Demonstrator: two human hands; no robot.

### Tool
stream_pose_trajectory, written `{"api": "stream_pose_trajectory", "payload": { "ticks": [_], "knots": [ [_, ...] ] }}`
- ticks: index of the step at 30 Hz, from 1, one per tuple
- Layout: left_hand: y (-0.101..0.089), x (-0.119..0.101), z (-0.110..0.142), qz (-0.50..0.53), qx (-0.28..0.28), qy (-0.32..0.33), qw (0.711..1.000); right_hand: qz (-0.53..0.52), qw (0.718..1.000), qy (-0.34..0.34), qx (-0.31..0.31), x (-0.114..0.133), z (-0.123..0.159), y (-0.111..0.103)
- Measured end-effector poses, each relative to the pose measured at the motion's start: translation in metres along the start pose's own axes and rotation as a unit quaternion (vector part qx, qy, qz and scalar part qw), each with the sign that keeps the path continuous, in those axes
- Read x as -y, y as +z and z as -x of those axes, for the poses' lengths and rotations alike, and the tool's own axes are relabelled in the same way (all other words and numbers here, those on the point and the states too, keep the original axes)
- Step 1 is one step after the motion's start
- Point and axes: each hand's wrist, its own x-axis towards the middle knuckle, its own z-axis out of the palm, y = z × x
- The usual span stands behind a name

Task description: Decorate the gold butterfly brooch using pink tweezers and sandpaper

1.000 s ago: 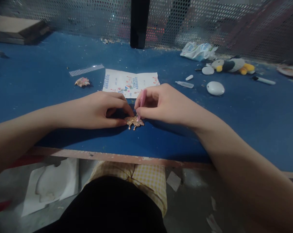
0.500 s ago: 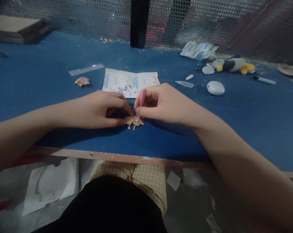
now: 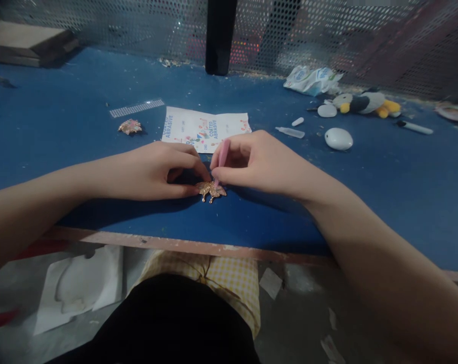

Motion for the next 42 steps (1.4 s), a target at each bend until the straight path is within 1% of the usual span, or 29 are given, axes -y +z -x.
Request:
{"api": "stream_pose_trajectory", "payload": {
  "ticks": [6,18,31,42],
  "knots": [
    [-0.0006,-0.0013,-0.0001,-0.003,0.000,-0.004,1.000,-0.005,1.000,-0.007,-0.008,-0.0010,-0.0001,0.0005],
    [0.0002,0.0005,-0.0001,-0.004,-0.003,0.000,1.000,-0.012,1.000,-0.008,0.008,-0.0026,-0.0005,0.0000],
    [-0.0001,0.0000,-0.0001,-0.008,-0.001,0.003,1.000,0.001,1.000,-0.010,0.014,-0.0034,-0.0008,-0.0016],
    [0.0007,0.0005,-0.0002,-0.009,-0.006,0.002,1.000,-0.012,1.000,-0.002,0.016,-0.0013,0.0008,-0.0001]
  ]
}}
